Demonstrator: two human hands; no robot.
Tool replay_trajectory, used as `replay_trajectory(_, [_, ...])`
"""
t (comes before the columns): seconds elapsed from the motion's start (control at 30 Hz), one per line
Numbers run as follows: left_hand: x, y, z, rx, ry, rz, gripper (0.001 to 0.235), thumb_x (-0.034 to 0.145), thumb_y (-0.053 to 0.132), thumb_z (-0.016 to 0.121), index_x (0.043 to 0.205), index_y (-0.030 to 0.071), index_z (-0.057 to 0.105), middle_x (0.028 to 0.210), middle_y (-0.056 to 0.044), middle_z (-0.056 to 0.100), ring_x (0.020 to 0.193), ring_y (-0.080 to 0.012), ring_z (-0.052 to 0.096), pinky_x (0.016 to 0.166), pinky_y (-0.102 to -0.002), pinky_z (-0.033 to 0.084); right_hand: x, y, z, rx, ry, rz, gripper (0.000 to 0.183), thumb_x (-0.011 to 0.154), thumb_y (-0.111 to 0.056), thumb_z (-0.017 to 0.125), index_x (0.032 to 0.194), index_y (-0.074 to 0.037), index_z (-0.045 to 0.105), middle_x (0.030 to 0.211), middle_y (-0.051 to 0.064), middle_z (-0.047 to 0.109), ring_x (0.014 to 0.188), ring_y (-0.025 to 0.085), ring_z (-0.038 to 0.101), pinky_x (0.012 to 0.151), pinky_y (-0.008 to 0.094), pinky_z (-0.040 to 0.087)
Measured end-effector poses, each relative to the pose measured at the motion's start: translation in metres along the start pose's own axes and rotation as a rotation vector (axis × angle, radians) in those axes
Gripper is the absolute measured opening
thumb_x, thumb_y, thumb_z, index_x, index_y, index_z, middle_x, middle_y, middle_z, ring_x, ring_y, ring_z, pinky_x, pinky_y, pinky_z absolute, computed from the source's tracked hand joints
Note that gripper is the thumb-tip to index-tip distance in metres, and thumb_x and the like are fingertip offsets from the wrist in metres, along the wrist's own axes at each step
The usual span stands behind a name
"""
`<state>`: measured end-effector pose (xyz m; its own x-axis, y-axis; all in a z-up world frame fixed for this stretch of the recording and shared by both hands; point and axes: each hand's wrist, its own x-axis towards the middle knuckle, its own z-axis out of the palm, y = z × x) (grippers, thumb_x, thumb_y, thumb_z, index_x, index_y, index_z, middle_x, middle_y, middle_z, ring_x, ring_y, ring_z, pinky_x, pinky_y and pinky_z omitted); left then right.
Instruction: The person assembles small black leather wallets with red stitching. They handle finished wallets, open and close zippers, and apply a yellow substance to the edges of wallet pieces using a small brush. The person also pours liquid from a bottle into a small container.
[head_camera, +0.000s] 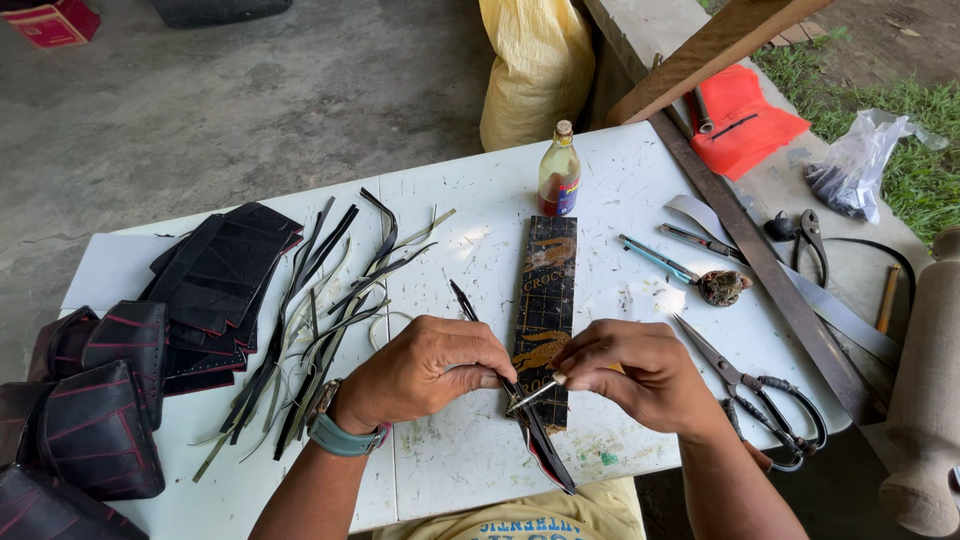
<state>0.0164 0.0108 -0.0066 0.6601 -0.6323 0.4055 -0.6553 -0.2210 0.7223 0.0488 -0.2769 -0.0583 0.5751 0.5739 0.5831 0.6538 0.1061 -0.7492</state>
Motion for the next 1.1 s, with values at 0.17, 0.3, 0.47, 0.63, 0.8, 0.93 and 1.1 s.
replay_trajectory(0.17, [-0.003, 0.014, -0.005, 0.042, -0.006, -0.013, 0.012, 0.089, 0.006, 0.076, 0.101, 0.005, 0.073, 0.095, -0.007, 0.076, 0.086, -0.0207, 0.076, 0.071, -0.031, 0.061, -0.008, 0.0, -0.016, 0.002, 0.086, 0.126, 0.007, 0.085, -0.009, 0.079, 0.087, -0.003, 0.075, 0.091, 0.011, 0.079, 0.087, 0.022, 0.08, 0.074, 0.032, 0.064])
replay_trajectory(0.3, [0.0, 0.024, -0.005, 0.093, -0.039, 0.015, 0.013, 0.089, 0.003, 0.074, 0.102, 0.004, 0.072, 0.099, -0.009, 0.074, 0.088, -0.0249, 0.075, 0.073, -0.033, 0.06, -0.016, -0.007, -0.007, 0.097, 0.029, -0.022, 0.007, 0.089, -0.008, 0.079, 0.091, -0.003, 0.075, 0.094, 0.011, 0.078, 0.093, 0.024, 0.08, 0.081, 0.033, 0.065])
replay_trajectory(0.47, [-0.001, 0.038, -0.007, 0.216, -0.051, 0.009, 0.016, 0.088, 0.002, 0.071, 0.104, 0.005, 0.071, 0.096, -0.009, 0.072, 0.086, -0.0271, 0.072, 0.072, -0.036, 0.058, -0.005, -0.009, -0.015, 0.019, -0.021, 0.126, 0.009, 0.091, -0.01, 0.075, 0.094, -0.002, 0.075, 0.092, 0.011, 0.079, 0.084, 0.023, 0.077, 0.073, 0.034, 0.062])
replay_trajectory(0.63, [-0.004, 0.039, -0.001, 0.27, -0.043, 0.002, 0.017, 0.089, 0.0, 0.068, 0.105, 0.005, 0.071, 0.097, -0.008, 0.07, 0.085, -0.0272, 0.07, 0.071, -0.036, 0.057, 0.004, -0.023, -0.017, -0.078, -0.174, 0.151, 0.013, 0.094, -0.014, 0.071, 0.097, -0.002, 0.075, 0.089, 0.009, 0.079, 0.078, 0.02, 0.078, 0.068, 0.033, 0.06])
replay_trajectory(0.8, [-0.005, 0.027, -0.002, 0.327, 0.001, 0.018, 0.017, 0.091, -0.003, 0.063, 0.105, 0.004, 0.071, 0.093, -0.009, 0.071, 0.082, -0.0237, 0.071, 0.068, -0.035, 0.058, 0.0, -0.032, -0.037, -0.17, -0.32, 0.098, 0.014, 0.093, -0.016, 0.072, 0.095, -0.003, 0.075, 0.091, 0.009, 0.08, 0.08, 0.021, 0.076, 0.067, 0.033, 0.059])
replay_trajectory(0.93, [-0.007, 0.014, -0.013, 0.508, 0.196, -0.051, 0.008, 0.092, 0.0, 0.064, 0.098, 0.003, 0.07, 0.081, -0.008, 0.072, 0.071, -0.0226, 0.069, 0.07, -0.039, 0.05, -0.051, -0.003, -0.061, -0.09, 0.007, 0.158, 0.017, 0.099, -0.017, 0.067, 0.099, -0.001, 0.073, 0.091, 0.01, 0.078, 0.081, 0.018, 0.075, 0.07, 0.031, 0.059])
replay_trajectory(1.1, [-0.013, -0.045, -0.031, 0.091, 0.529, -0.326, 0.014, 0.102, 0.01, 0.06, 0.112, 0.0, 0.059, 0.099, -0.008, 0.069, 0.09, -0.0123, 0.066, 0.081, -0.026, 0.053, -0.134, 0.053, -0.079, 0.323, 0.435, 0.302, 0.024, 0.103, -0.014, 0.063, 0.113, 0.006, 0.071, 0.092, 0.015, 0.072, 0.082, 0.018, 0.067, 0.071, 0.031, 0.055])
